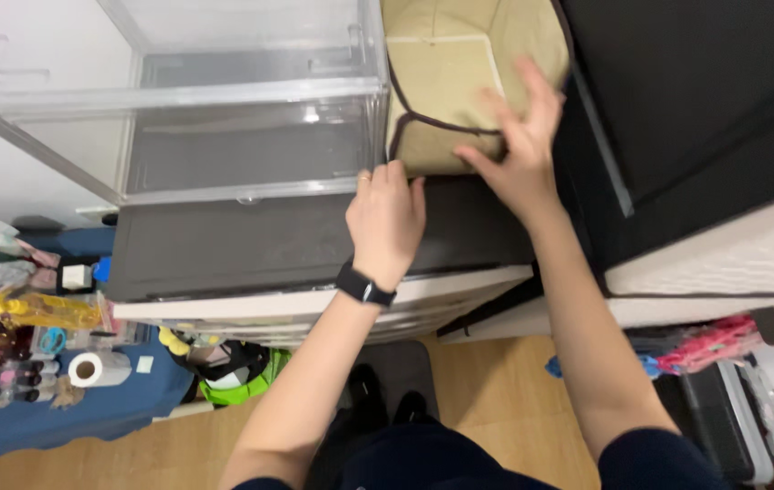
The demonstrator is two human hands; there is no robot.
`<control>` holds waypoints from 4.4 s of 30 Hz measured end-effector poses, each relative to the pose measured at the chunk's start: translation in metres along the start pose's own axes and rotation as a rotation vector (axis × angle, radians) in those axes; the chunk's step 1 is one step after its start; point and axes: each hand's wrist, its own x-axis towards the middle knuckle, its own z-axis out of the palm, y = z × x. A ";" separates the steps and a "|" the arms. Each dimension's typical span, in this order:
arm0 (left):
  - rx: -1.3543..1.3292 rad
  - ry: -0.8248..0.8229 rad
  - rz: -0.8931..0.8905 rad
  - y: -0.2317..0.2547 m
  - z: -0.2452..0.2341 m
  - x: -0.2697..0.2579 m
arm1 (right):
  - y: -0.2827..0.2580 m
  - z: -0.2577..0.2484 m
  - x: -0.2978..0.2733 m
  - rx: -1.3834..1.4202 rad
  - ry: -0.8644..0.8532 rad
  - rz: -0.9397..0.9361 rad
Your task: The person wipes a dark shelf surface with a small white wipe, then places a clear plastic storage box and a beige fabric storage bin onto the shelf. They adjust the bin's position and handle a roll of paper towels and a white bottle on a nearby table.
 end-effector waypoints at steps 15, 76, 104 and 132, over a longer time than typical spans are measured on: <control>0.553 0.093 0.639 0.013 0.008 0.081 | 0.049 0.049 -0.088 0.481 0.067 0.664; 0.084 0.229 0.559 0.020 -0.007 0.034 | 0.020 -0.021 0.111 0.170 -0.924 0.419; -1.109 -0.204 -0.490 -0.084 -0.031 -0.036 | -0.130 -0.133 0.030 -0.196 -0.927 0.527; -1.924 -0.656 -0.797 -0.084 -0.103 -0.156 | -0.097 -0.172 -0.014 -0.288 -0.630 -0.016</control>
